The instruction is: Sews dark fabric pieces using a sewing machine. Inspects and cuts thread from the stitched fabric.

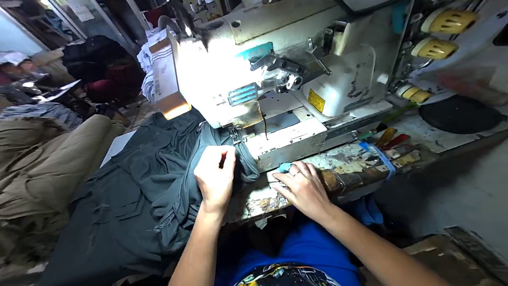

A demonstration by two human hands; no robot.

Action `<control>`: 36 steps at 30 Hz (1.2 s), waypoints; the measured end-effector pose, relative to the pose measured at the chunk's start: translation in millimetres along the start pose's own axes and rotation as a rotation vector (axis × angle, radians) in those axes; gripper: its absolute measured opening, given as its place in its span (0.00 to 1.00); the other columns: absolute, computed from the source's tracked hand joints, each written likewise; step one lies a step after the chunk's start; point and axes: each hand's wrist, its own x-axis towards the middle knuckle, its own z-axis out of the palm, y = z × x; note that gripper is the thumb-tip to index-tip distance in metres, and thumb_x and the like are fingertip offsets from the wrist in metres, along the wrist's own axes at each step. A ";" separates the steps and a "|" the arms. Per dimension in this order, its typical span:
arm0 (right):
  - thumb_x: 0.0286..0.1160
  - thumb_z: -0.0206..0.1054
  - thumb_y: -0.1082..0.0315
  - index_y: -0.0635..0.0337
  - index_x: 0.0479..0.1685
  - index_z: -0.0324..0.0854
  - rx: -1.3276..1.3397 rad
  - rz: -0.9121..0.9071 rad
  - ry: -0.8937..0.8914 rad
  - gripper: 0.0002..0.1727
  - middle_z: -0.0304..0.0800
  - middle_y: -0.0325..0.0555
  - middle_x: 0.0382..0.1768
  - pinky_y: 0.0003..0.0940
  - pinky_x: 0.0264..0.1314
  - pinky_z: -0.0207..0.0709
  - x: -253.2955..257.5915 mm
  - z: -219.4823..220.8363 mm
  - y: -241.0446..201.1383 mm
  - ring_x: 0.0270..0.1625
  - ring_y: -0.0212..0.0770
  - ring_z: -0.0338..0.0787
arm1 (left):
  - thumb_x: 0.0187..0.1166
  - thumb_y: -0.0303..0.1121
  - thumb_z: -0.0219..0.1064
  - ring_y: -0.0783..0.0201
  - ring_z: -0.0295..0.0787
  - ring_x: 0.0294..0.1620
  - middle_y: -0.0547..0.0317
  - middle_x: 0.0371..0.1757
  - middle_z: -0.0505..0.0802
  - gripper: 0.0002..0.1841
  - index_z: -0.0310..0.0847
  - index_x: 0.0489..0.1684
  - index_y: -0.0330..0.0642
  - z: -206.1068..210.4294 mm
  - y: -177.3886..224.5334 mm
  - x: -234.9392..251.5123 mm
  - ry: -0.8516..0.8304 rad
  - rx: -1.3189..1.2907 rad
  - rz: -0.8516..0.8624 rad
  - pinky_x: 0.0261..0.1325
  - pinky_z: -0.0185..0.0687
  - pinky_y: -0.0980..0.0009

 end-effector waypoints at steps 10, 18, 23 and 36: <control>0.74 0.67 0.74 0.58 0.42 0.96 0.464 0.083 0.026 0.10 0.92 0.54 0.39 0.49 0.63 0.77 145.2 -12.7 -14.7 0.54 0.55 0.88 | 0.79 0.30 0.70 0.63 0.87 0.34 0.54 0.32 0.91 0.07 0.91 0.34 0.36 17.6 -3.3 27.2 -0.212 0.214 -0.187 0.41 0.81 0.64; 0.74 0.68 0.73 0.53 0.43 0.96 0.532 0.045 -0.279 0.11 0.93 0.53 0.50 0.64 0.73 0.64 171.5 3.6 -15.7 0.66 0.57 0.84 | 0.79 0.32 0.71 0.77 0.82 0.28 0.63 0.28 0.89 0.07 0.90 0.33 0.41 14.2 -3.5 28.6 -0.226 0.205 -0.264 0.34 0.76 0.79; 0.74 0.67 0.72 0.53 0.45 0.96 0.522 0.018 -0.259 0.11 0.93 0.54 0.50 0.63 0.72 0.64 168.7 2.0 -15.2 0.65 0.58 0.84 | 0.79 0.32 0.70 0.79 0.81 0.26 0.64 0.27 0.89 0.07 0.90 0.32 0.41 13.8 -2.5 30.3 -0.239 0.201 -0.302 0.32 0.76 0.80; 0.74 0.66 0.73 0.55 0.43 0.95 0.491 -0.024 -0.209 0.11 0.93 0.54 0.47 0.61 0.68 0.66 165.1 3.7 -14.4 0.64 0.59 0.84 | 0.79 0.35 0.71 0.78 0.80 0.23 0.66 0.25 0.88 0.09 0.88 0.29 0.43 13.5 0.0 35.7 -0.270 0.244 -0.375 0.30 0.76 0.77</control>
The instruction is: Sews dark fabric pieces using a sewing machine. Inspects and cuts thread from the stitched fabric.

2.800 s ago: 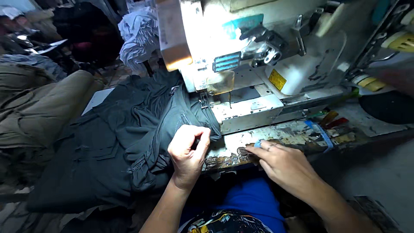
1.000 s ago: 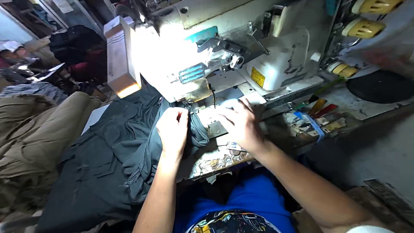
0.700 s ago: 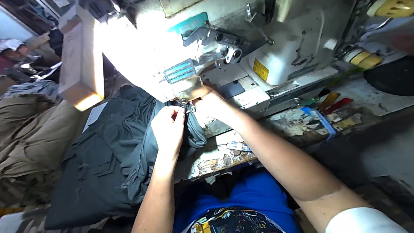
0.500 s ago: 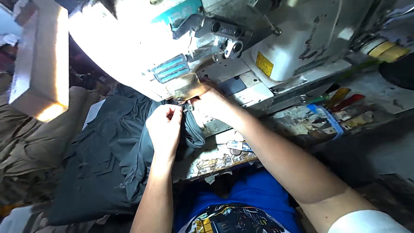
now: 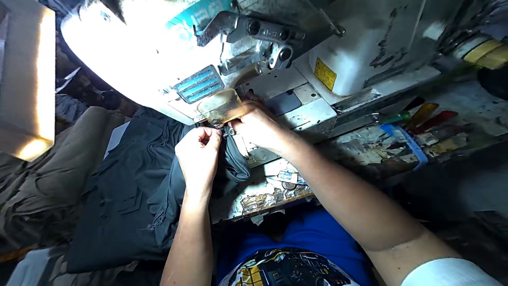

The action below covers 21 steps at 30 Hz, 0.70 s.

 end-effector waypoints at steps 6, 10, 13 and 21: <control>0.73 0.66 0.73 0.53 0.42 0.95 -0.004 -0.017 0.026 0.12 0.93 0.52 0.47 0.59 0.69 0.67 -0.3 1.7 1.6 0.63 0.57 0.85 | 0.79 0.35 0.70 0.77 0.81 0.24 0.65 0.25 0.88 0.09 0.88 0.29 0.43 -0.5 -0.6 -0.9 -0.006 -0.007 0.002 0.30 0.76 0.76; 0.74 0.66 0.73 0.54 0.42 0.96 0.005 -0.008 0.025 0.11 0.93 0.53 0.47 0.59 0.70 0.66 -1.0 0.6 -0.4 0.63 0.57 0.85 | 0.79 0.35 0.70 0.77 0.80 0.23 0.66 0.25 0.88 0.10 0.87 0.28 0.44 0.3 -0.1 -1.0 -0.004 -0.006 0.000 0.29 0.75 0.76; 0.73 0.66 0.72 0.54 0.43 0.95 0.001 -0.003 0.028 0.11 0.93 0.52 0.46 0.59 0.70 0.66 -0.8 1.9 -0.1 0.63 0.56 0.85 | 0.80 0.36 0.69 0.76 0.80 0.23 0.66 0.25 0.88 0.10 0.88 0.28 0.44 -0.4 1.0 -1.7 -0.015 0.006 -0.004 0.29 0.75 0.75; 0.75 0.67 0.69 0.52 0.44 0.95 -0.025 0.012 0.021 0.10 0.93 0.52 0.48 0.58 0.69 0.66 -0.1 2.7 -1.7 0.63 0.56 0.84 | 0.78 0.35 0.70 0.78 0.80 0.24 0.67 0.23 0.87 0.10 0.87 0.26 0.44 3.5 0.2 3.0 0.008 -0.014 -0.029 0.31 0.73 0.76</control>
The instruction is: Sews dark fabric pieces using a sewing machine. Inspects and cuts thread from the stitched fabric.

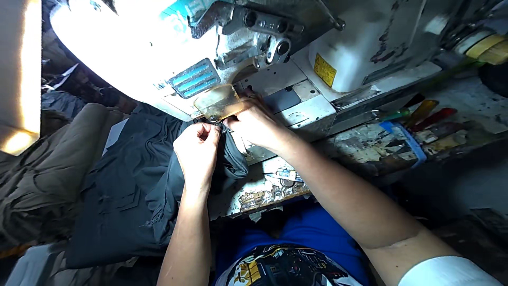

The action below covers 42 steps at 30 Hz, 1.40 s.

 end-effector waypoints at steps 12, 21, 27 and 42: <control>0.74 0.69 0.66 0.54 0.47 0.94 -0.003 0.017 -0.030 0.09 0.93 0.53 0.50 0.58 0.70 0.65 0.4 -1.5 -1.4 0.65 0.57 0.84 | 0.73 0.33 0.72 0.79 0.78 0.22 0.70 0.21 0.87 0.07 0.89 0.25 0.44 -4.7 -6.5 15.9 -0.125 -0.061 -0.078 0.32 0.74 0.74; 0.75 0.68 0.65 0.54 0.41 0.94 -0.021 0.018 -0.054 0.09 0.92 0.52 0.49 0.57 0.72 0.64 0.3 -2.2 -2.2 0.66 0.55 0.83 | 0.74 0.35 0.72 0.81 0.78 0.22 0.73 0.21 0.86 0.08 0.88 0.25 0.45 -3.3 -6.9 13.6 -0.098 -0.082 -0.070 0.32 0.73 0.76; 0.76 0.69 0.62 0.56 0.46 0.93 -0.045 0.041 -0.105 0.10 0.92 0.53 0.53 0.57 0.72 0.63 2.9 -4.2 -4.1 0.67 0.55 0.83 | 0.73 0.34 0.72 0.81 0.78 0.21 0.73 0.20 0.86 0.08 0.88 0.24 0.45 -3.6 -5.9 14.6 -0.103 -0.067 -0.072 0.31 0.73 0.76; 0.75 0.69 0.64 0.52 0.40 0.93 -0.008 0.033 -0.069 0.07 0.93 0.50 0.49 0.57 0.68 0.65 2.1 -3.5 -3.7 0.64 0.53 0.85 | 0.76 0.36 0.73 0.82 0.81 0.24 0.71 0.24 0.88 0.07 0.91 0.31 0.45 -11.2 -9.7 13.3 -0.165 -0.162 -0.035 0.33 0.78 0.80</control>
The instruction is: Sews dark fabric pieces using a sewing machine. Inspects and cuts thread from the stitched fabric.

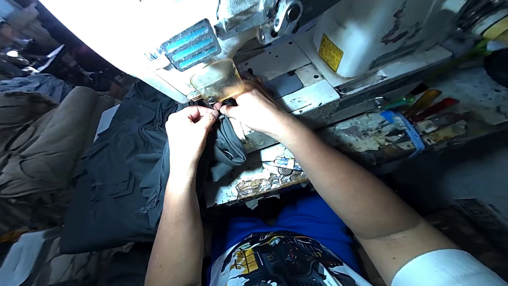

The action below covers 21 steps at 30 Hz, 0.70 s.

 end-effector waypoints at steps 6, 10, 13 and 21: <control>0.76 0.69 0.64 0.53 0.42 0.93 -0.001 0.009 -0.013 0.08 0.93 0.50 0.51 0.58 0.70 0.64 1.4 0.8 1.2 0.66 0.53 0.84 | 0.76 0.35 0.71 0.84 0.83 0.26 0.72 0.26 0.90 0.07 0.91 0.34 0.43 -2.1 0.4 -0.4 -0.019 -0.001 0.017 0.35 0.79 0.82; 0.75 0.69 0.64 0.53 0.44 0.93 0.003 0.014 -0.013 0.08 0.92 0.50 0.51 0.57 0.71 0.64 1.6 1.5 1.4 0.66 0.52 0.84 | 0.77 0.35 0.70 0.84 0.81 0.25 0.73 0.24 0.88 0.07 0.90 0.31 0.45 0.8 0.9 0.1 0.010 0.021 0.012 0.34 0.77 0.82; 0.74 0.70 0.64 0.52 0.45 0.94 -0.001 0.007 0.013 0.09 0.93 0.49 0.50 0.56 0.70 0.65 1.3 2.4 1.5 0.64 0.52 0.85 | 0.75 0.35 0.71 0.84 0.79 0.22 0.74 0.22 0.86 0.07 0.89 0.28 0.45 3.7 1.3 1.2 0.028 0.025 -0.001 0.31 0.75 0.82; 0.75 0.68 0.65 0.53 0.47 0.93 -0.012 0.029 -0.021 0.09 0.92 0.50 0.52 0.56 0.72 0.64 0.8 -1.5 -2.4 0.67 0.53 0.83 | 0.74 0.34 0.71 0.85 0.79 0.22 0.74 0.21 0.86 0.07 0.89 0.27 0.45 7.5 4.1 -0.1 0.063 0.036 -0.009 0.32 0.75 0.82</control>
